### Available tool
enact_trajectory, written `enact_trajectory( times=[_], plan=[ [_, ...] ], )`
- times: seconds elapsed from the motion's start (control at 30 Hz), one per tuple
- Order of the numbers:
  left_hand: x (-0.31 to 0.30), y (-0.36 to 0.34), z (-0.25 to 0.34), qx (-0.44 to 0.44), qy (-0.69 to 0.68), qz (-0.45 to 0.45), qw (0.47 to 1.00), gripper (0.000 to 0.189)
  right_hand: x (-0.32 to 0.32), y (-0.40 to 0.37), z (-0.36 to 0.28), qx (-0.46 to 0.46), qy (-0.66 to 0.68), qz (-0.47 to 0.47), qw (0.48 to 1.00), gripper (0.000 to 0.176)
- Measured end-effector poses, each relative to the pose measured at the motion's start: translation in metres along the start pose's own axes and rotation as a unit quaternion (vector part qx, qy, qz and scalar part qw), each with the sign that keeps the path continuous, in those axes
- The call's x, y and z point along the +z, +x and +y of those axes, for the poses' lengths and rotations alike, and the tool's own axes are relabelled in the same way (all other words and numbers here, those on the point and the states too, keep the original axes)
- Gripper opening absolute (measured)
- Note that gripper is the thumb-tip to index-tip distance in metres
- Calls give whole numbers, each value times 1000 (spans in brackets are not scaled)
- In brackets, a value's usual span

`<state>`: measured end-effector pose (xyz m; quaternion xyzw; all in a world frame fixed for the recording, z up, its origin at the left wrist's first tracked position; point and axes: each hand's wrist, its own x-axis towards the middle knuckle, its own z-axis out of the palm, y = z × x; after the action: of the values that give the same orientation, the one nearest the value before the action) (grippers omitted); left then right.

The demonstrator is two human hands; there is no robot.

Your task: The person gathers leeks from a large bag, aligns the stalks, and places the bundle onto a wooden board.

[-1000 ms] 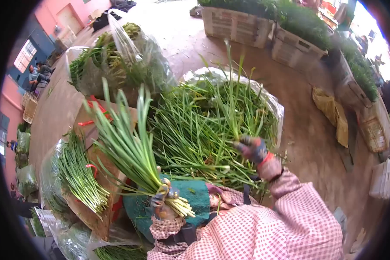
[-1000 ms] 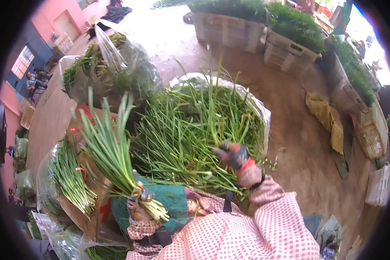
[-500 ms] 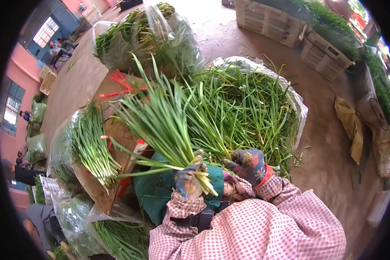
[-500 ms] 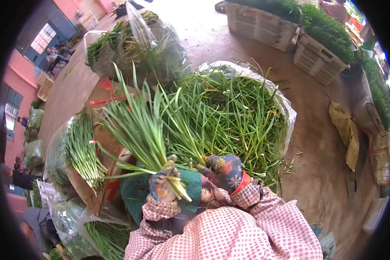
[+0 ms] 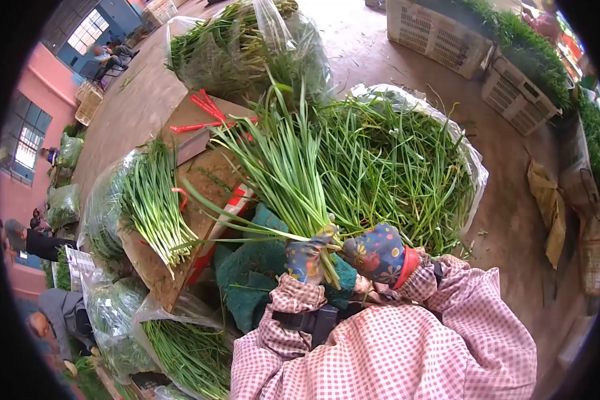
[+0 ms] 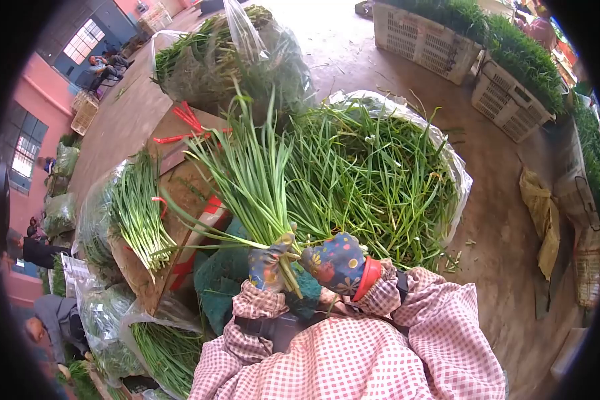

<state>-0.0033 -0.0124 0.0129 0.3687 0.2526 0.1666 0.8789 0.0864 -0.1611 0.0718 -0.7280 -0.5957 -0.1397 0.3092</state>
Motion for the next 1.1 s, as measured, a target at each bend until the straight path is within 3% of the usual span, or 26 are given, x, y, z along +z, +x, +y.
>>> enact_trajectory(
  times=[0.07,0.1,0.13,0.2,0.23,0.27,0.33,0.37,0.4,0.47,0.5,0.53,0.6,0.63,0.67,0.73,0.77,0.87,0.9,0.97,1.0,1.03,1.07,1.1],
  plan=[
    [-1,-1,5,-80,164,-19,983,37,-2,-2,-1,1,-3,-19,1000,10],
    [25,-9,25,-159,105,4,982,33,-3,-3,-2,6,-4,-40,999,12],
    [22,-10,24,-159,104,4,982,33,-2,-5,-4,5,-4,-40,999,12],
    [11,-11,19,-210,-96,-101,968,35,-1,-10,-5,19,46,-75,996,17],
    [22,-11,21,-165,-7,-14,986,37,-19,-3,-8,51,80,-136,986,16],
    [23,-14,25,-166,-5,-14,986,37,-25,-5,-6,52,80,-135,986,16],
    [27,-18,32,-169,-143,-69,973,36,-37,-12,0,183,273,-1,945,16],
    [32,-21,33,-169,-181,-101,963,32,-46,-15,-2,343,446,-4,827,22],
    [25,-19,25,-173,-181,-102,963,32,-44,-20,6,317,388,13,865,37],
    [-1,-6,5,-90,-146,-96,980,33,-36,-6,11,199,414,41,887,58],
    [-4,-4,3,-103,-175,-111,973,32,-35,-1,6,195,475,-3,858,76],
    [10,-10,13,-104,-174,-111,973,32,-36,3,2,251,540,-81,799,78],
    [35,-24,35,-143,-136,-77,977,33,-24,4,-1,250,449,-188,837,75],
    [16,-17,24,-130,-115,-55,983,33,-22,5,-1,240,392,-186,868,58],
    [-20,0,4,-128,-115,-51,984,33,-17,2,2,238,394,-188,867,58],
    [-82,31,-32,-238,-154,-192,940,50,-9,-9,10,335,492,-261,760,38],
    [-76,26,-27,-239,-155,-192,939,50,-11,-14,3,346,537,-184,747,28],
    [-17,-2,18,-63,-128,-194,971,47,-24,-34,6,376,550,-180,723,30],
    [-4,-4,27,-90,-65,-58,992,38,-17,-55,22,193,521,-111,824,29],
    [3,-7,29,-54,-37,-36,997,38,-24,-79,27,346,672,-12,655,26],
    [4,-8,28,-20,-7,-16,1000,37,-23,-94,45,358,777,38,517,25],
    [2,-6,26,-46,34,24,998,37,-24,-92,49,258,659,143,692,26],
    [3,-8,25,-47,33,25,998,37,-47,-97,53,354,693,135,613,26],
    [8,-13,27,-26,-13,-30,999,36,-50,-98,63,318,667,135,661,25]
  ],
)
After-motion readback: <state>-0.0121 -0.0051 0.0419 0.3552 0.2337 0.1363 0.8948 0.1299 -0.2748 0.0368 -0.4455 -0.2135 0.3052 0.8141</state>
